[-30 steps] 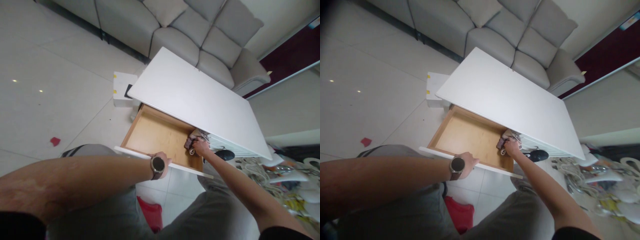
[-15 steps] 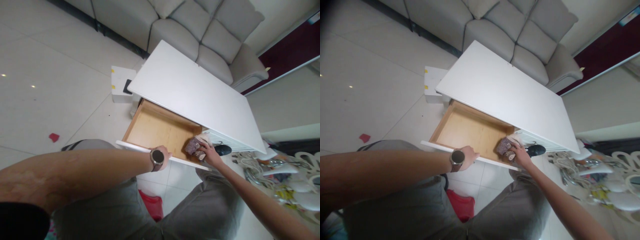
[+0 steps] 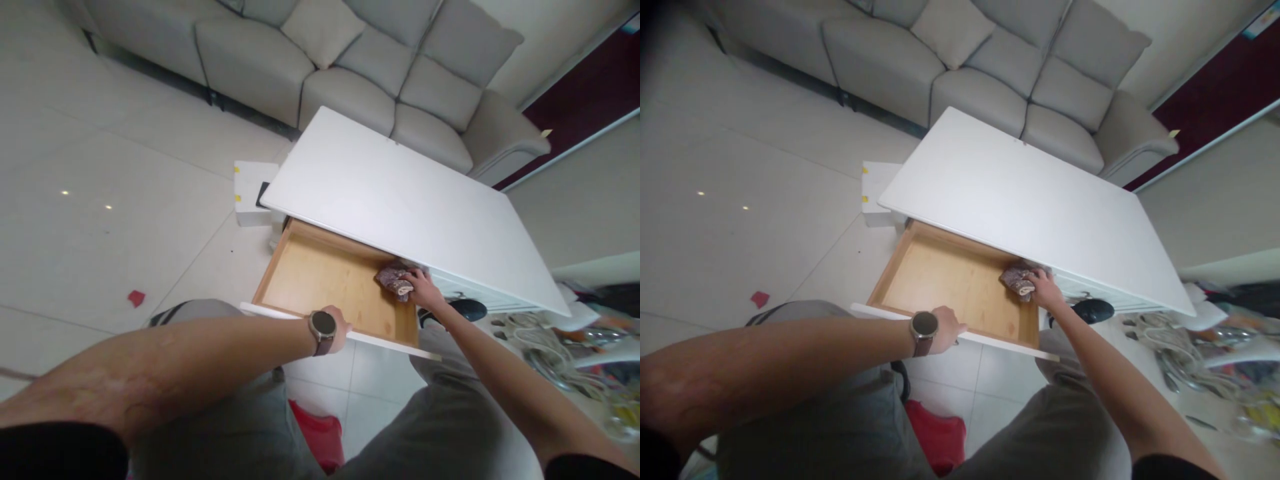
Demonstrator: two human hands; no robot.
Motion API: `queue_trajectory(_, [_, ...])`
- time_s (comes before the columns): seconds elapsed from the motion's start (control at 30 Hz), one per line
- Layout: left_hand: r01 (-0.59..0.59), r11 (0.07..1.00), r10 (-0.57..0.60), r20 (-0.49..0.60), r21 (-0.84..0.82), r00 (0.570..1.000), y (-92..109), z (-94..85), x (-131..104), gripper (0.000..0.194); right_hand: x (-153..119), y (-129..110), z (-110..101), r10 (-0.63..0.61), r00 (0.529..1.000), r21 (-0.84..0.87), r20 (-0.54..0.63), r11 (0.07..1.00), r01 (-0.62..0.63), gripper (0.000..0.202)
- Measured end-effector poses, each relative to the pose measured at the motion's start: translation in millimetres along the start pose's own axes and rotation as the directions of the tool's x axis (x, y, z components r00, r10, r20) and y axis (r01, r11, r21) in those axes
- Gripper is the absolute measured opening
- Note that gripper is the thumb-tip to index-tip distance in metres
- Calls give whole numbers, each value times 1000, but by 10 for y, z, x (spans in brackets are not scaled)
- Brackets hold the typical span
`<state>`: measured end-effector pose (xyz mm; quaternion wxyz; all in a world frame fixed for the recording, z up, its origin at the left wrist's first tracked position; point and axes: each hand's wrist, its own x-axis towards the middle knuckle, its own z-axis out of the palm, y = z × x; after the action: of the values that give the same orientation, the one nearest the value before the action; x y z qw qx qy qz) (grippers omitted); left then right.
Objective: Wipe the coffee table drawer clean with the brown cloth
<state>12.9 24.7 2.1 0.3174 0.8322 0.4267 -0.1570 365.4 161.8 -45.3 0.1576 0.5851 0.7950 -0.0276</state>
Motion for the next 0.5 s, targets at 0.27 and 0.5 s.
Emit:
queue_trajectory(0.27, [-24, 993, 24, 1, 117, 1000, 60, -70, -274, 39, -1, -161, -135, -95, 987, -178, 128, 977, 117, 36])
queue_trajectory(0.5, [-22, 997, 24, -33, 72, 999, 48, -59, -242, 35, -768, -439, -72, -195, 920, -126, 340, 960, 251, 37])
